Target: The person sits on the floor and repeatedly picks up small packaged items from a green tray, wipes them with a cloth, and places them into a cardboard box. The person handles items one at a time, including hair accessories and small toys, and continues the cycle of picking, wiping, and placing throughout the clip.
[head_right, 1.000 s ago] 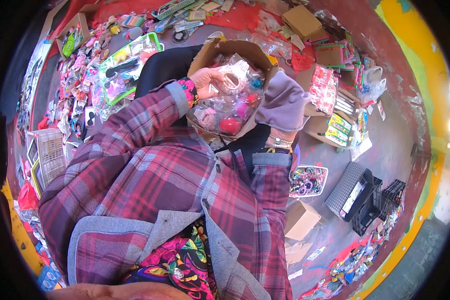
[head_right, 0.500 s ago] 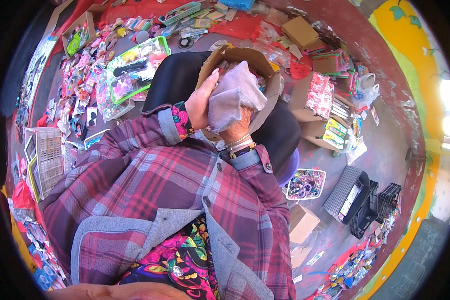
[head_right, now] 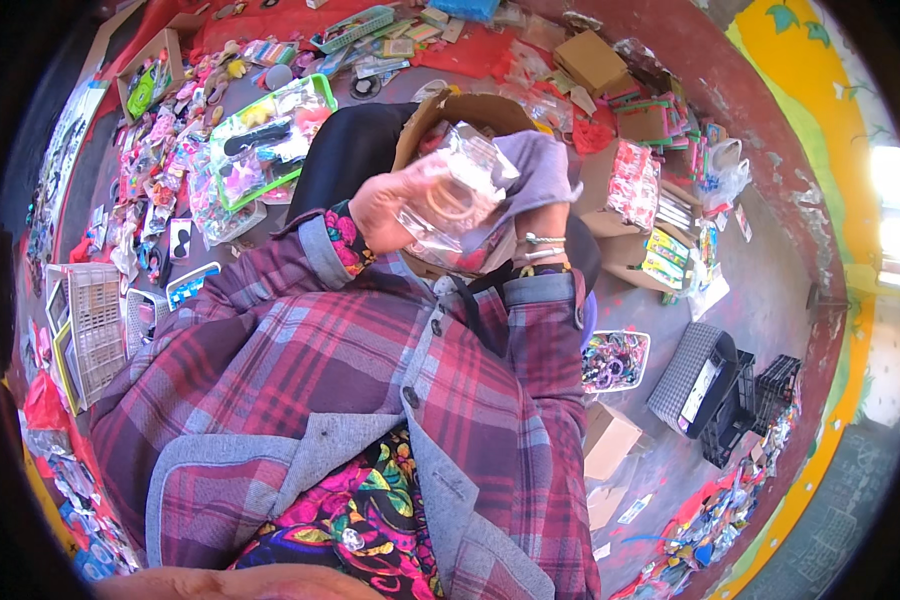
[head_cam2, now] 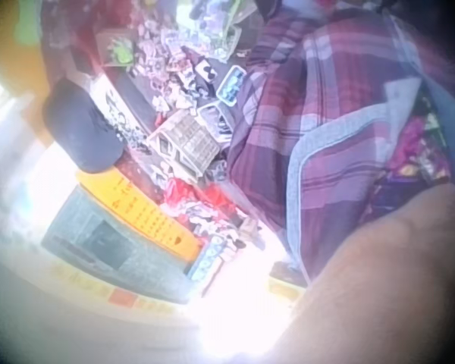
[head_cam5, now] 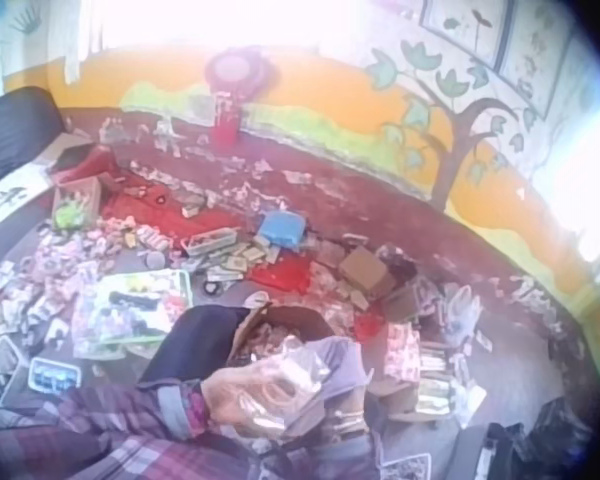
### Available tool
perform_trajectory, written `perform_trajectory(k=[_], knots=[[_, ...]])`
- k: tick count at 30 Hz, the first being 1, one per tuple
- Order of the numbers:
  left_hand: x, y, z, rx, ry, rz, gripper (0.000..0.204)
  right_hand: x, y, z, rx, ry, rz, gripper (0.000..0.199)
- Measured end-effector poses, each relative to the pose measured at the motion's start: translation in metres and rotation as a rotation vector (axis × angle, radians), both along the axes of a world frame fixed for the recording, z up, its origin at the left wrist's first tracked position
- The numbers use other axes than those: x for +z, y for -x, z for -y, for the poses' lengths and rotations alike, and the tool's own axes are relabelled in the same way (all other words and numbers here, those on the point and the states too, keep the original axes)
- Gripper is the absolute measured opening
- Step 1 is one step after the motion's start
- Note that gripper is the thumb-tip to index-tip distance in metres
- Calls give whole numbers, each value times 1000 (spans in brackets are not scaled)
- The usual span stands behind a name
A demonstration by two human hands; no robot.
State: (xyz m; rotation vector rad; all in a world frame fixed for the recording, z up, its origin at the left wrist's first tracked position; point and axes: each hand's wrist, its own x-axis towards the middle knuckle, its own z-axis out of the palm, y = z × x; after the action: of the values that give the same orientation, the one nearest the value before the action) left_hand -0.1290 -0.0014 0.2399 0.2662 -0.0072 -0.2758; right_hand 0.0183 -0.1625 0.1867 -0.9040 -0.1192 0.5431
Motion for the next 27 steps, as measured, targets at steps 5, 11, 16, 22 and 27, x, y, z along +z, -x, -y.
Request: perform_trajectory(k=[5,11,16,22,27], knots=[[-10,-13,-15,131,-24,-71,38,-18,28,10,-62,-143,53,27],[-20,-19,4,289,-393,-42,42,23,91,-40,-22,-78,94,38],[-21,-11,20,377,-714,102,37,-10,91,-34,-104,656,896,39],[19,-5,25,213,-200,-5,53,-8,100,-35,-81,871,1226,39],[2,2,26,70,-297,-64,50,32,95,-58,-172,616,1062,39]])
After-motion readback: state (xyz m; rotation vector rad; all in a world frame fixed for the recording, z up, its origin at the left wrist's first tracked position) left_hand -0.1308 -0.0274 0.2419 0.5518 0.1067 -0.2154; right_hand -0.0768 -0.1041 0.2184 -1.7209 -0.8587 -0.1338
